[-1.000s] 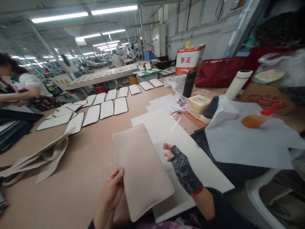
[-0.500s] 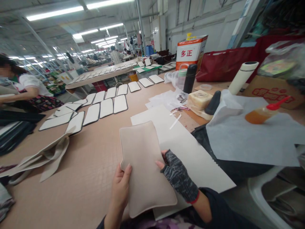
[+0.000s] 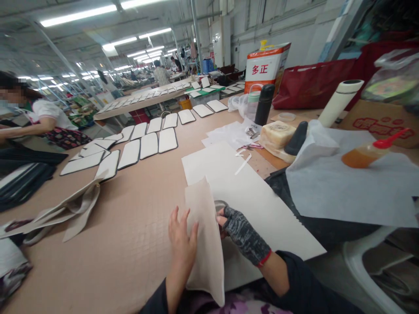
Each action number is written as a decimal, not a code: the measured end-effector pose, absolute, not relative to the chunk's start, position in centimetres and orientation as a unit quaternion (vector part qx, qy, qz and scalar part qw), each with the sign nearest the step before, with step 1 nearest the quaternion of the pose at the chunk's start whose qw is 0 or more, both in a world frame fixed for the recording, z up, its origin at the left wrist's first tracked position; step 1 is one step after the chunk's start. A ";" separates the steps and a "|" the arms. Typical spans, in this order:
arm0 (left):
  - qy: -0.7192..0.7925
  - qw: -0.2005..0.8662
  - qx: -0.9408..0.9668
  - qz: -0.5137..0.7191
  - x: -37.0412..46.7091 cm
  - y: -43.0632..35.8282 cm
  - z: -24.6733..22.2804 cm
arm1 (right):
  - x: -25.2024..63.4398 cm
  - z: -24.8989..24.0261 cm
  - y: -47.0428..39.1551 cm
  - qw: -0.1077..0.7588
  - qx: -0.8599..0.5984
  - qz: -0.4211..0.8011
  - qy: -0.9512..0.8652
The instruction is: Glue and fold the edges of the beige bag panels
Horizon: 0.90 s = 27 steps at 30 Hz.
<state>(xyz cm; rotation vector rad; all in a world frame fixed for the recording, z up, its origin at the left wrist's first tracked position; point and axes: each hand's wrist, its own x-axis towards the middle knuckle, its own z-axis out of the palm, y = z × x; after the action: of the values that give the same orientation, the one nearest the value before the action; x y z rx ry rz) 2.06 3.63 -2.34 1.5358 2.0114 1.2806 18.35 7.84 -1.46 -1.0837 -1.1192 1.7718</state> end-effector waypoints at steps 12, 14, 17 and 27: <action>0.612 0.485 0.489 0.389 3.7 4.6 0.3 | 17.0 -0.7 6.6 0.395 -0.438 0.480 -0.650; 0.620 0.463 0.497 0.392 3.1 4.7 0.7 | 17.6 -0.9 6.8 0.398 -0.432 0.495 -0.640; 0.649 0.374 0.489 0.447 1.5 4.7 1.8 | 19.1 -1.8 8.1 0.404 -0.458 0.505 -0.610; 0.656 0.269 0.518 0.479 3.8 4.6 2.9 | 18.8 -0.8 7.3 0.450 -0.491 0.470 -0.579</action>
<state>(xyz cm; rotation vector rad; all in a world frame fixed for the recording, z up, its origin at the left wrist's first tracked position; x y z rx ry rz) 3.75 4.65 2.87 1.3965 1.7674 1.2902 18.77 7.34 -0.77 -1.2129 -1.4313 1.1631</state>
